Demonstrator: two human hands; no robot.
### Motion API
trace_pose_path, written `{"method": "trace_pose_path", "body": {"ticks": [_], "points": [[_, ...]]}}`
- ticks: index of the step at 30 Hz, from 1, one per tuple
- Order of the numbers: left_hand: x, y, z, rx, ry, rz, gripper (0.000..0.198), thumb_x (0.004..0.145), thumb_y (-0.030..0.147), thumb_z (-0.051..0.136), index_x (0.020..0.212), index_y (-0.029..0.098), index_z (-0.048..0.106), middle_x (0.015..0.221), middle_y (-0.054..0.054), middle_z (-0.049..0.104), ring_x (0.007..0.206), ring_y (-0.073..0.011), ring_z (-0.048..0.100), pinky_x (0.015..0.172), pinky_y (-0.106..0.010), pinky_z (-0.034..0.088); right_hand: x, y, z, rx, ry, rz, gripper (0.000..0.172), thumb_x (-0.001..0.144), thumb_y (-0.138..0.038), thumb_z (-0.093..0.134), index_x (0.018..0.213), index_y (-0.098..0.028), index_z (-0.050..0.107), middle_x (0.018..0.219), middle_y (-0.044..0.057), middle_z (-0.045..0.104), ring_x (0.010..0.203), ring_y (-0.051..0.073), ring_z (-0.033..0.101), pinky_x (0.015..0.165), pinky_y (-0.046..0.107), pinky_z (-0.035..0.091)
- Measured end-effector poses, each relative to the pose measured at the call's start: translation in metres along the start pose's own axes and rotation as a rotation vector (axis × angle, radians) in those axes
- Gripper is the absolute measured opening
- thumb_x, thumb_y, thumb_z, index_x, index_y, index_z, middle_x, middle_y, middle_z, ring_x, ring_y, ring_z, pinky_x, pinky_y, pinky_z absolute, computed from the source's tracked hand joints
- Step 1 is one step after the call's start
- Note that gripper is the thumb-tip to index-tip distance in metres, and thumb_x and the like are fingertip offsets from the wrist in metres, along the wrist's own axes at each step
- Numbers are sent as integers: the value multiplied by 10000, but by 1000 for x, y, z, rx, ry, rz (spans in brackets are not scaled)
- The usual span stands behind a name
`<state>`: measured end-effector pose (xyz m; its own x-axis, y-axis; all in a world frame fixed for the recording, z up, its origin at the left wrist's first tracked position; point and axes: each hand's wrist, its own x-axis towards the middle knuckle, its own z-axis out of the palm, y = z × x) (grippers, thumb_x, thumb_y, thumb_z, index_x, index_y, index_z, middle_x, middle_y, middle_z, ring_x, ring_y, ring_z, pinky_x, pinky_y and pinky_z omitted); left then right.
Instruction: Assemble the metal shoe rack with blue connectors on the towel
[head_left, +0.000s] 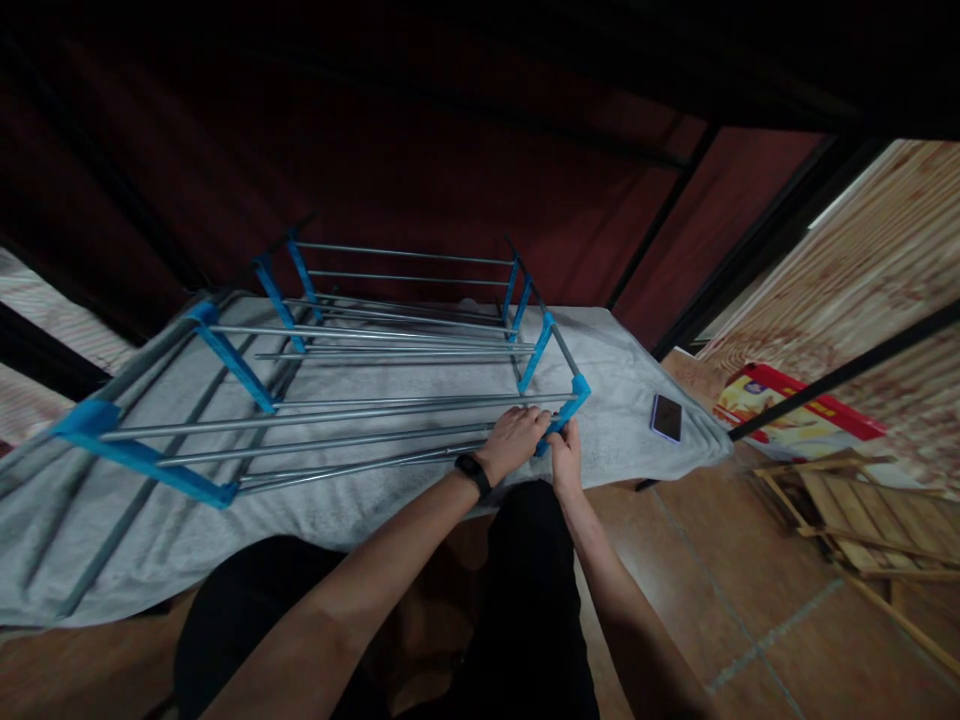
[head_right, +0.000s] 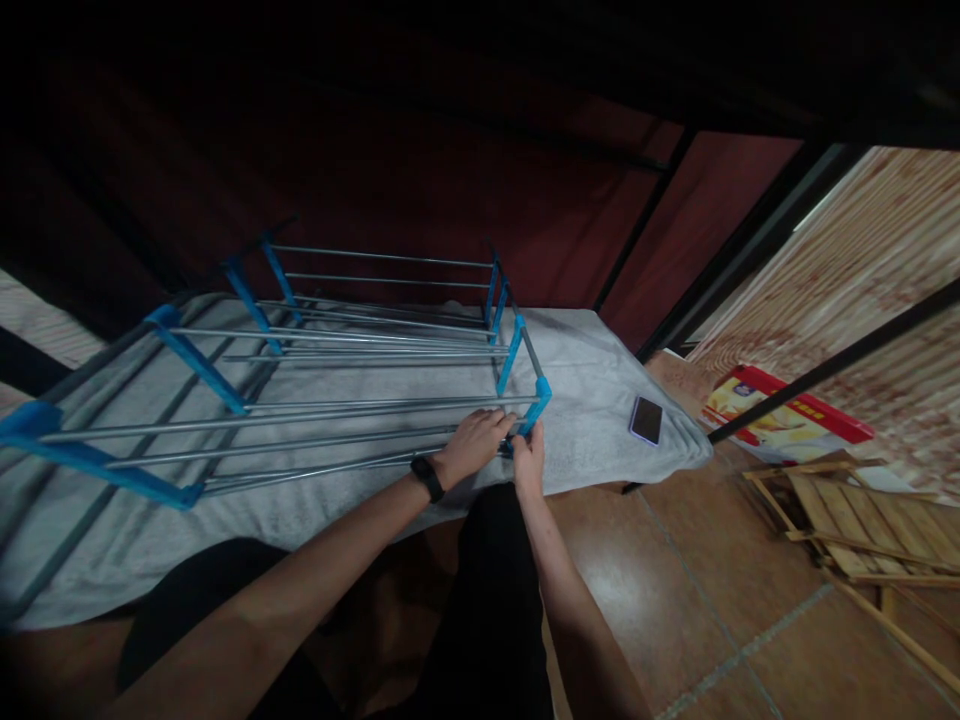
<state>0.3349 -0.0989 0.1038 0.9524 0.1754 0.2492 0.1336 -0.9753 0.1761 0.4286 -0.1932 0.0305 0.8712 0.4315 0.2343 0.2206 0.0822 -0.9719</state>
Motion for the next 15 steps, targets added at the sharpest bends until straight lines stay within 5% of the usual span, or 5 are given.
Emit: {"method": "trace_pose_path", "body": {"ticks": [9,15], "points": [[1,1,-4,-6,-27,-14,328,961,84,450,1243,145,606,1141,-133,690,1061,-226,674,982,-367,499,-3,7,2,22,-4,-35,539,738,-279,527,1272,-208,563,1139,38,656,1016,199,554,1034,402,422],[-4,4,-6,1,64,-18,452,992,124,420,1440,139,481,1312,-153,639,1249,-235,592,1074,-387,438,-1,11,3,47,16,-26,631,732,-298,551,1355,-202,522,1312,88,623,1171,227,557,1121,454,388]]}}
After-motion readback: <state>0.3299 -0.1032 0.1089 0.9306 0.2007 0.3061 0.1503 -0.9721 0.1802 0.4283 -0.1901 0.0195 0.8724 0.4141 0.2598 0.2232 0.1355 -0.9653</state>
